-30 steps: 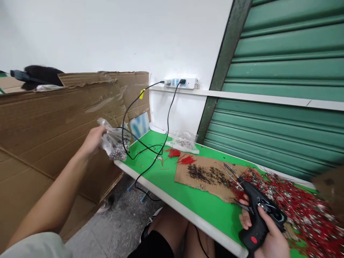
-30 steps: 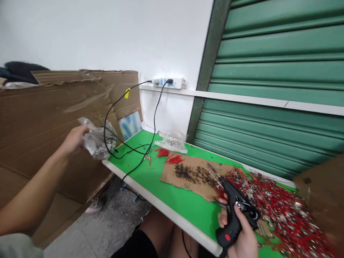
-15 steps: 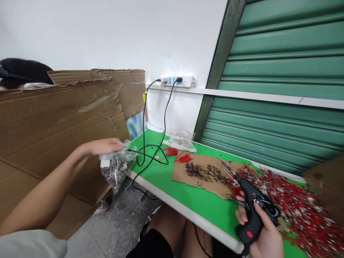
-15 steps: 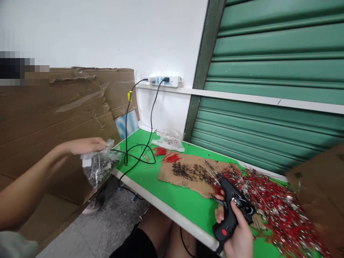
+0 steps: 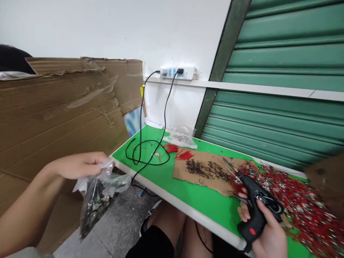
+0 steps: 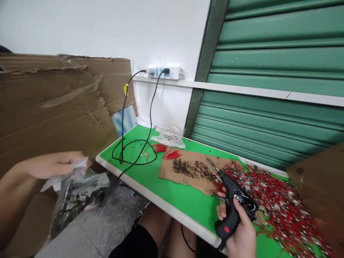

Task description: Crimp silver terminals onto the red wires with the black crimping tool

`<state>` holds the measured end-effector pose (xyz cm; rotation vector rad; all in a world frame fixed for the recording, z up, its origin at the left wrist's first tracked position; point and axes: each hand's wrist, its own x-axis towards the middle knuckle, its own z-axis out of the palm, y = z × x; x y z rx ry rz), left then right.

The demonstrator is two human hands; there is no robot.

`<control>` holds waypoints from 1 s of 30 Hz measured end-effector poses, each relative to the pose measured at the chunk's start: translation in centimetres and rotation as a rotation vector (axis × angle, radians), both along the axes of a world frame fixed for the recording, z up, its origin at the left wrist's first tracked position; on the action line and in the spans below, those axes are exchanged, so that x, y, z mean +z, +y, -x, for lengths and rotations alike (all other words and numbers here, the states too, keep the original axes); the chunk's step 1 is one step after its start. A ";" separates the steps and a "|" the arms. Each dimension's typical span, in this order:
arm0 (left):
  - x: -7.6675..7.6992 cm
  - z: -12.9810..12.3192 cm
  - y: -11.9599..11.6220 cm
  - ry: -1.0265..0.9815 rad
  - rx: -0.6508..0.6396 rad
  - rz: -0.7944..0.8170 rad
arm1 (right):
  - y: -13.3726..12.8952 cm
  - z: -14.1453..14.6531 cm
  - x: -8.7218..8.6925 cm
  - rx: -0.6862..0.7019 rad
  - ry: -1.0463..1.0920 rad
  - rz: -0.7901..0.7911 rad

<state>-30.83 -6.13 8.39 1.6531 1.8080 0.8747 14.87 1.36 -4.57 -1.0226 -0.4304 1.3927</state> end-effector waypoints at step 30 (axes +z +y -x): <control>-4.9 -10.6 11.9 0.310 -0.246 -0.064 | -0.3 -0.4 -0.5 0.061 -0.017 -0.131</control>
